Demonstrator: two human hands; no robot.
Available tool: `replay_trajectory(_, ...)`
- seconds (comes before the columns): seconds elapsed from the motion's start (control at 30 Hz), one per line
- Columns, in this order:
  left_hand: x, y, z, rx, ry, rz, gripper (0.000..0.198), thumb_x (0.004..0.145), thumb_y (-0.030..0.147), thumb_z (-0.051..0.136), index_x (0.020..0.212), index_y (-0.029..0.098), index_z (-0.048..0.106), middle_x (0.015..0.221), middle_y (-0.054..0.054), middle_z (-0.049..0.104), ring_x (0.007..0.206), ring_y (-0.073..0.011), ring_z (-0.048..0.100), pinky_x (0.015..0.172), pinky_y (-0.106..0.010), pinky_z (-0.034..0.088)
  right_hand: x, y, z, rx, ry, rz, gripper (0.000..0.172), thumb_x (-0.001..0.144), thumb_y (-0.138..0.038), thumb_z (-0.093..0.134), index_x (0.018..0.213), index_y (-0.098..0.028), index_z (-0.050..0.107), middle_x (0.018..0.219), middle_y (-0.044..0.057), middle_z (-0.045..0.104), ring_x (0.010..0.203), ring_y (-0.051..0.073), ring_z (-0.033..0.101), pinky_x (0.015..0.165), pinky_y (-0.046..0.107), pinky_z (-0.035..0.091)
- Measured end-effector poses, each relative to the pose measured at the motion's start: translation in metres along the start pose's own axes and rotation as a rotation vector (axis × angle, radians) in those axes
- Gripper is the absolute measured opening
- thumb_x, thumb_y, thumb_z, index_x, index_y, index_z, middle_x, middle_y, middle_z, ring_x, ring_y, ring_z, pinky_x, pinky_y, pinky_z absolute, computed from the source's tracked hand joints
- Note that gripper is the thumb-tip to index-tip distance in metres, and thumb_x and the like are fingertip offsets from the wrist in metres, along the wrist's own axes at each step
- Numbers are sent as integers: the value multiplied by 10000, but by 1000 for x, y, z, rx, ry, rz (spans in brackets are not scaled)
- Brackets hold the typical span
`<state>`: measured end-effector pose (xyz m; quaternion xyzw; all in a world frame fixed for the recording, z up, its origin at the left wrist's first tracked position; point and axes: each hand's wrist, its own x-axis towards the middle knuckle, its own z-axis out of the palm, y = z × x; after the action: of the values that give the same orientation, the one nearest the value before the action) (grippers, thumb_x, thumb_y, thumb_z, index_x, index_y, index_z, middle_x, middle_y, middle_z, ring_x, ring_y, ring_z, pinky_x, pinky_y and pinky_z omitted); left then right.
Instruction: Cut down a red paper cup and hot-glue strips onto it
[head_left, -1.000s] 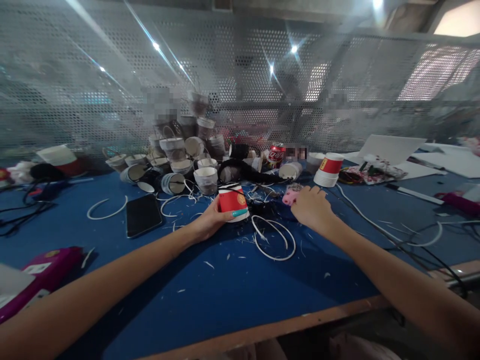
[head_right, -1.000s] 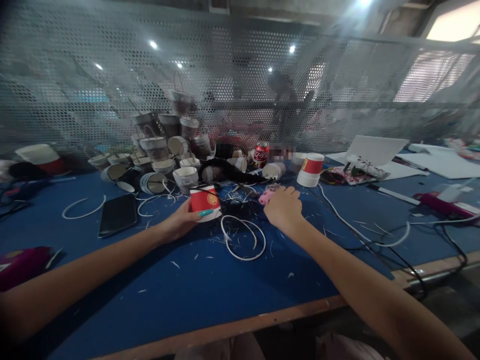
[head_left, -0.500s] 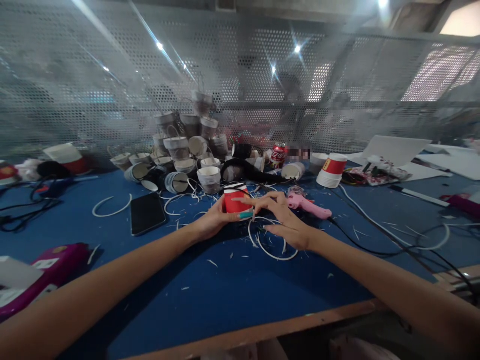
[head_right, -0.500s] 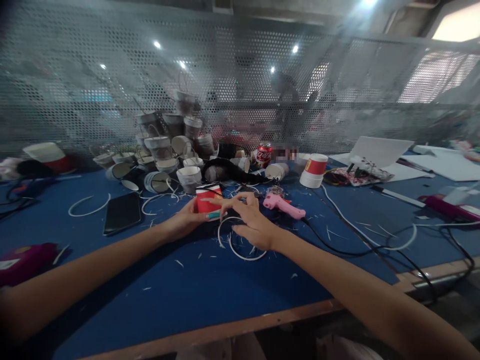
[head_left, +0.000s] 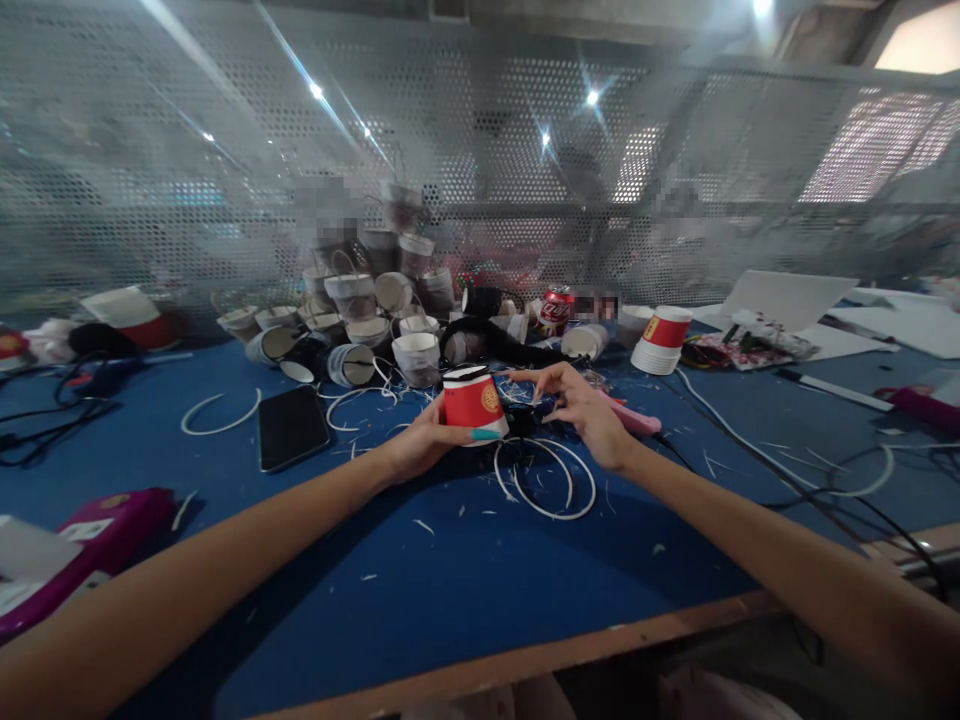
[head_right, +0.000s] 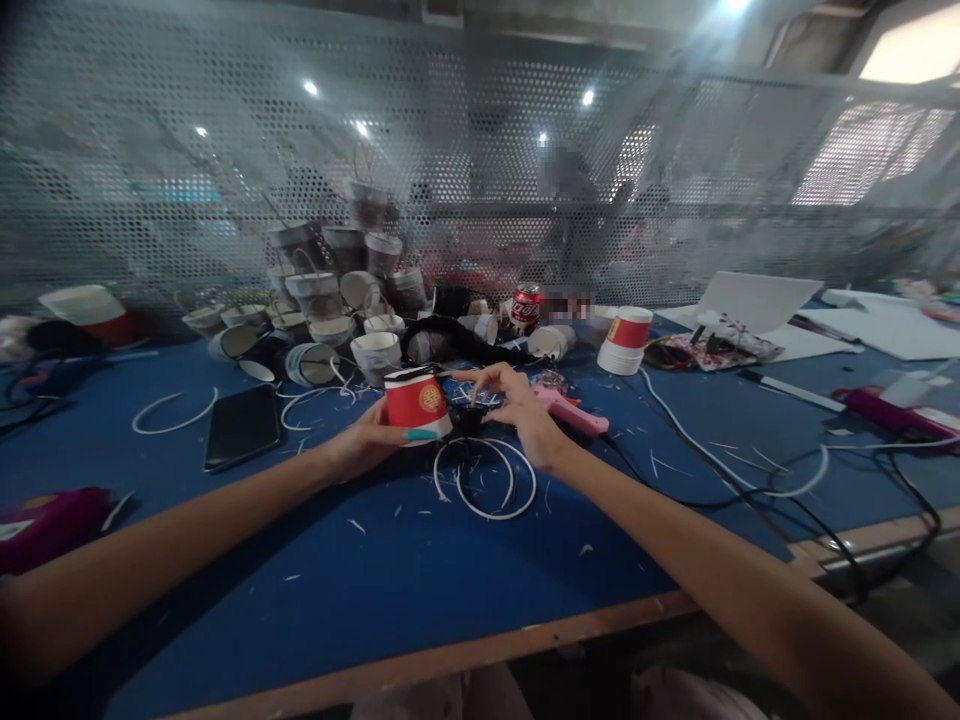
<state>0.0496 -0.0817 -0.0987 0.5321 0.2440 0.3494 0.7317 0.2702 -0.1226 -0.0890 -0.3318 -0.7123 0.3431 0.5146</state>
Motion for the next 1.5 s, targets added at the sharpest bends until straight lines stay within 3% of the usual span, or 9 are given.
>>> replay_trajectory(0.17,0,1,0,-4,7,-17,615,522,69,723,1106,129,540,961,-93,693,899,-231,641,931,-401,404,0,5,-1,69,273,13,232,623,-120,457,834,-216,445,1013,36,579,847,160,501,734,302,411)
replay_trajectory(0.4,0,-1,-5,7,-30,3,699,526,79,731,1178,194,509,1049,-80,679,1014,-267,607,929,-414,413,-9,-11,11,134,-116,-3,206,643,-111,474,820,-217,457,1208,53,554,1091,222,458,861,389,355)
replay_trajectory(0.57,2,-4,-7,11,-32,7,609,537,116,748,1115,173,566,999,-77,697,932,-244,639,895,-389,443,-9,-11,16,121,-236,61,183,673,-107,477,816,-216,448,1255,58,535,1080,216,465,881,394,322)
replay_trajectory(0.8,1,-2,-4,27,-70,29,617,546,74,743,1125,171,553,948,-66,701,857,-210,653,832,-354,474,-8,-16,15,135,-221,52,180,677,-125,464,821,-223,422,1274,67,510,1140,212,438,915,400,317)
replay_trajectory(0.97,1,-2,-6,6,-35,-11,610,561,91,734,1136,146,535,980,-93,691,899,-228,646,868,-376,452,-4,-11,6,103,-87,50,183,640,-149,405,807,-221,382,1188,82,540,1038,212,481,799,370,398)
replay_trajectory(1.07,2,-1,-5,-6,21,2,579,535,90,737,1080,129,547,976,-95,684,915,-234,637,864,-377,452,-2,-7,-3,-171,121,44,212,633,-180,394,838,-220,355,1077,94,536,904,207,491,758,371,419)
replay_trajectory(1.2,4,-1,-2,-22,143,28,587,484,69,748,1029,161,551,919,-47,686,861,-211,639,824,-362,471,-3,-7,-14,-1013,387,222,343,619,-223,491,937,-146,390,1054,160,442,1003,294,421,848,449,356)
replay_trajectory(1.37,5,-2,0,-54,224,14,507,496,72,736,972,156,583,910,-41,690,851,-196,640,852,-349,457,-5,-12,-24,-1425,88,717,533,615,-308,619,1023,-8,453,1049,239,449,1029,387,436,827,441,356)
replay_trajectory(1.5,5,-3,0,-49,226,-16,473,511,90,722,966,139,599,881,-49,696,803,-194,646,849,-361,453,-4,-11,-28,-1397,-59,822,582,671,-352,614,1089,21,455,1078,258,456,1017,370,481,788,382,390)
